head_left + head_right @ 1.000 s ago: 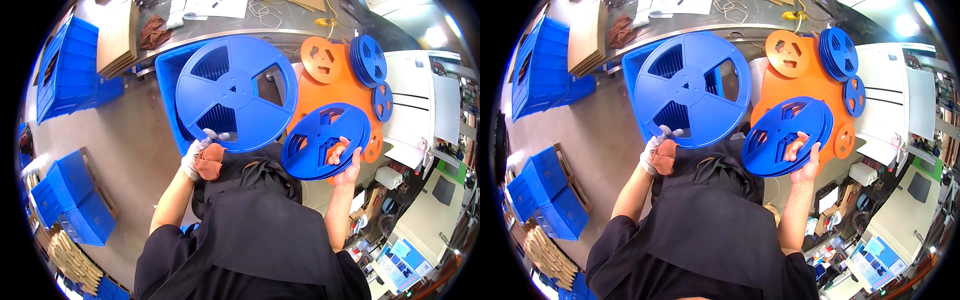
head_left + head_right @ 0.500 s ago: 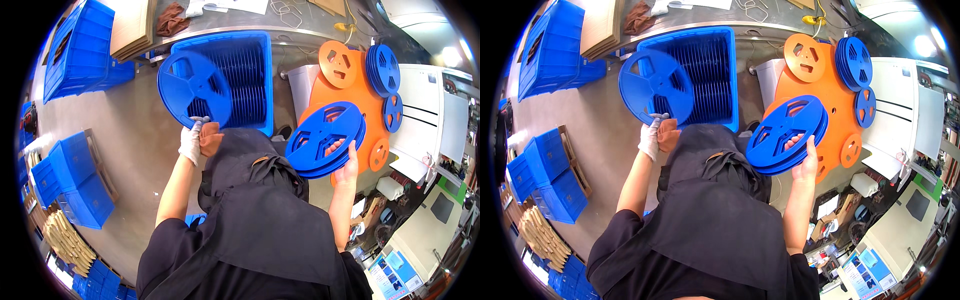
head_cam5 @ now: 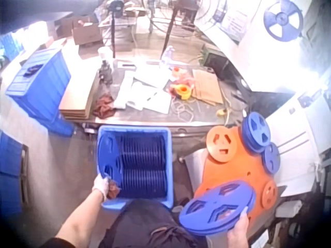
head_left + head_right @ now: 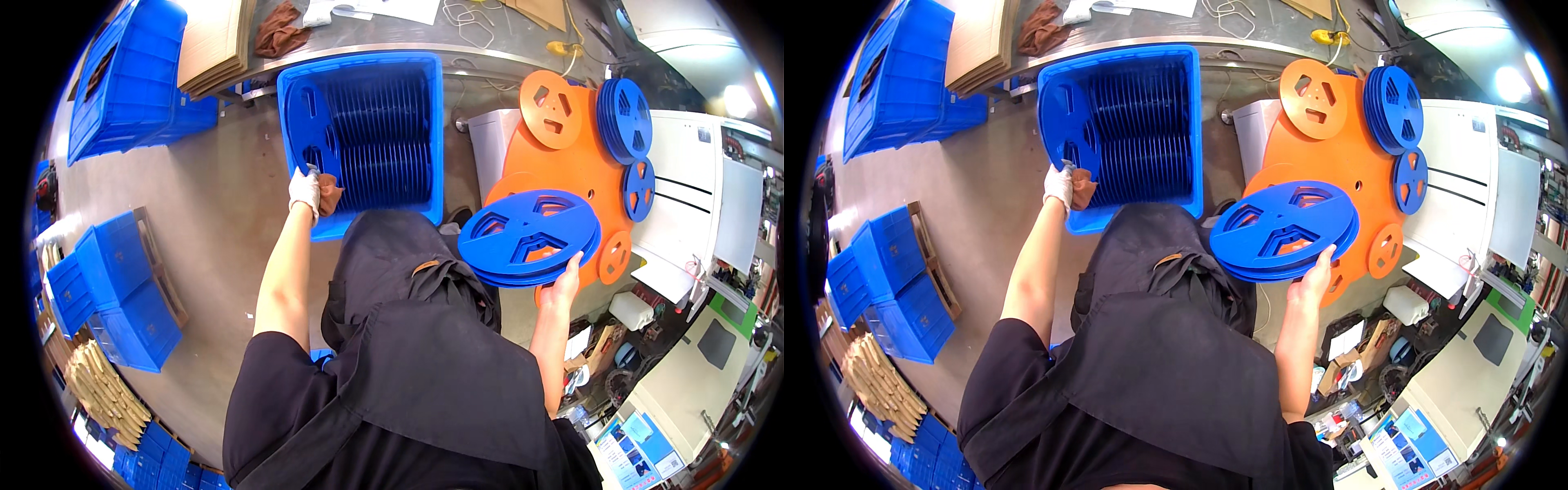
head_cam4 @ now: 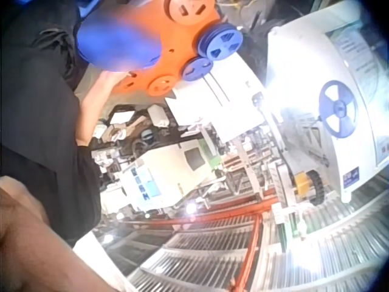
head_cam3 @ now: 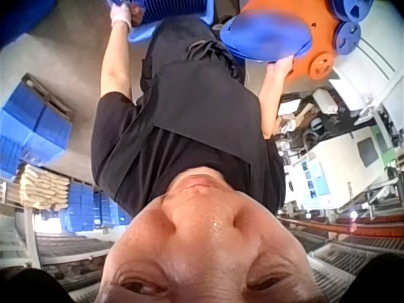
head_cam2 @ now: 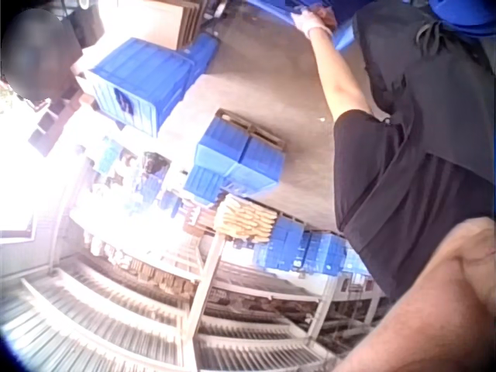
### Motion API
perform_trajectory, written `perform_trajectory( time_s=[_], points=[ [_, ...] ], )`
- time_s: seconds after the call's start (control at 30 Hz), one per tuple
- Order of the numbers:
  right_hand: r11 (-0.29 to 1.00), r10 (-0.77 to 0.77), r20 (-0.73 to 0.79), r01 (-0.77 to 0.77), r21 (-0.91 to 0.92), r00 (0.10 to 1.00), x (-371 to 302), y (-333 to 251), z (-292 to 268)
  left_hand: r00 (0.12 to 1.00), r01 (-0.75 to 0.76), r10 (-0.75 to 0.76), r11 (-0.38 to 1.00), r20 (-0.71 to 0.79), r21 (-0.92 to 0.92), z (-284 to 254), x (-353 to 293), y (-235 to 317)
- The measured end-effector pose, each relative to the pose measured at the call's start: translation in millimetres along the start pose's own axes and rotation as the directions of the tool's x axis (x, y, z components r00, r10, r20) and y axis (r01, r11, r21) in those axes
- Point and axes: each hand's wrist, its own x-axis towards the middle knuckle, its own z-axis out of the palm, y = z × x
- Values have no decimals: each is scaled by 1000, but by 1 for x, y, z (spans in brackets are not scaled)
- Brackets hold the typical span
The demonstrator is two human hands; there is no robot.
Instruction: The person wipes blue plastic spools with a brown cloth, handling them one at a time. They pick up spools from a blue crate, wipe them, and place them onto a stack of orange spools on a nearby table.
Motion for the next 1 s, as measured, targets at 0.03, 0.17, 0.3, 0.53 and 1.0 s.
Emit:
perform_trajectory(
  time_s=[0.03, 0.17, 0.3, 0.53, 1.0],
  points=[
    [1000, -1, -6, 1, 10, 1000, -1, 1, 1, 1000, -22, 22, 995, 1, 102, 5, -3, 8],
    [1000, 14, 7, -14, 10, 1000, -13, 0, 11, 999, 43, -45, 996, 25, 73, 17, -1, 8],
    [1000, -1, 76, 2, -11, 997, -9, 6, 5, 974, 133, -134, 991, 183, 17, 18, -11, 21],
    [938, 37, 241, -117, 326, 970, -12, 7, 2, 953, 204, -232, 967, 193, 153, 27, -68, 104],
    [849, -243, 572, -113, 515, 784, -7, -11, -33, -2, -993, 568, -99, 823, 66, 69, -199, 211]
  ],
)
